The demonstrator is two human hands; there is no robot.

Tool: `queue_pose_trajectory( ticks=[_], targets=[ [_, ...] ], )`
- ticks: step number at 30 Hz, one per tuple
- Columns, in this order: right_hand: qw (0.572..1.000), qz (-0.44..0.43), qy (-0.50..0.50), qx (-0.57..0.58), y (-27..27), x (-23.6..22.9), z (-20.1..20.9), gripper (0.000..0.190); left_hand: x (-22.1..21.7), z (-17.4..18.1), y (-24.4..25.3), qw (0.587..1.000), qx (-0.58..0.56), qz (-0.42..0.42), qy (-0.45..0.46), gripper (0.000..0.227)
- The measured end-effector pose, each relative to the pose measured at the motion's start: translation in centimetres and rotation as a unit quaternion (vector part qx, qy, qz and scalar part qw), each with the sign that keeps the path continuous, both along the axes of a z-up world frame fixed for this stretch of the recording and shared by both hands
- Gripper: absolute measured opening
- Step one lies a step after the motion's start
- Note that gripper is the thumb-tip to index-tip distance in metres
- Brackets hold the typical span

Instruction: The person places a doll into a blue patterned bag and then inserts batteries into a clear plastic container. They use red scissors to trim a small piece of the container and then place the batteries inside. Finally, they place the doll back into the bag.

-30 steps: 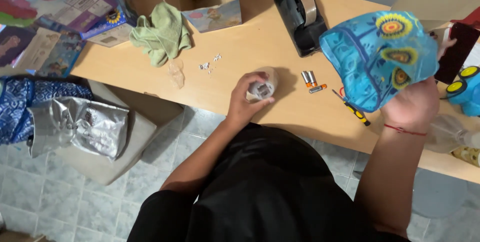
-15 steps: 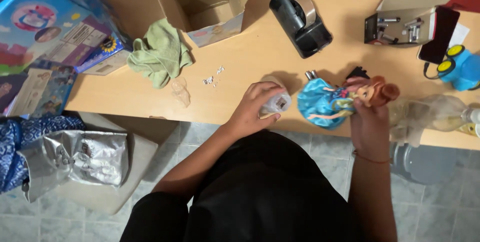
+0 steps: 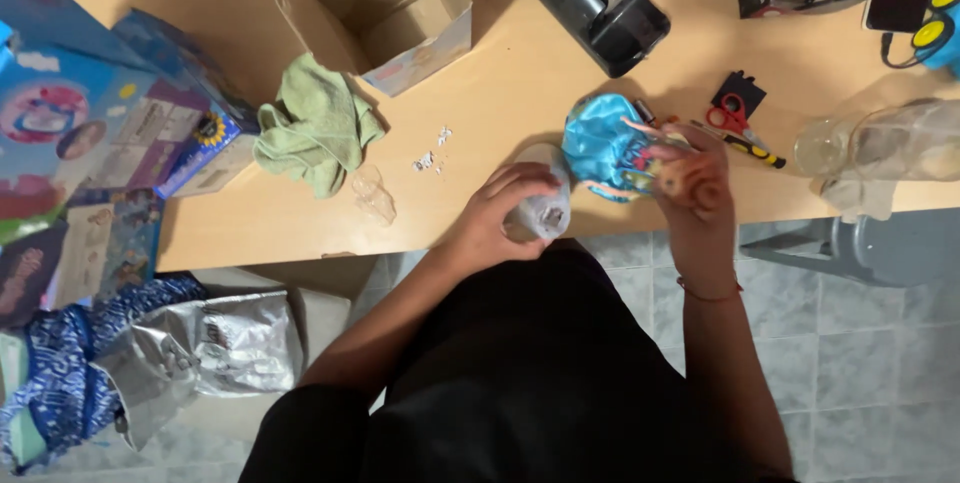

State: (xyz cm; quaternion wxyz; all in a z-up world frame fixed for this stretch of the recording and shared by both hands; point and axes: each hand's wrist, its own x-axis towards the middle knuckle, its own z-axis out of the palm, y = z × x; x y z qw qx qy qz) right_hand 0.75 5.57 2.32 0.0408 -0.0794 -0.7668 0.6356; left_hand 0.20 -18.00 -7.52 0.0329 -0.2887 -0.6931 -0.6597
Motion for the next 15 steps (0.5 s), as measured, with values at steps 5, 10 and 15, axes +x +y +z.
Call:
queue_pose_trajectory(
  ticks=[5,10,15],
  targets=[
    [0.983,0.093,0.058,0.144,-1.1,-1.9,-3.5,0.039,0.6,2.5,-1.4,0.999,0.006,0.019,0.047,0.056],
    [0.916,0.192,0.161,0.314,-3.1,-4.9,-6.4,0.019,0.6,10.5,-1.8,0.987,0.070,0.066,0.128,0.052],
    [0.824,0.136,0.231,0.500,-5.8,-5.6,-10.7,0.026,0.9,14.0,-1.9,0.971,0.162,0.050,0.169,0.052]
  ],
)
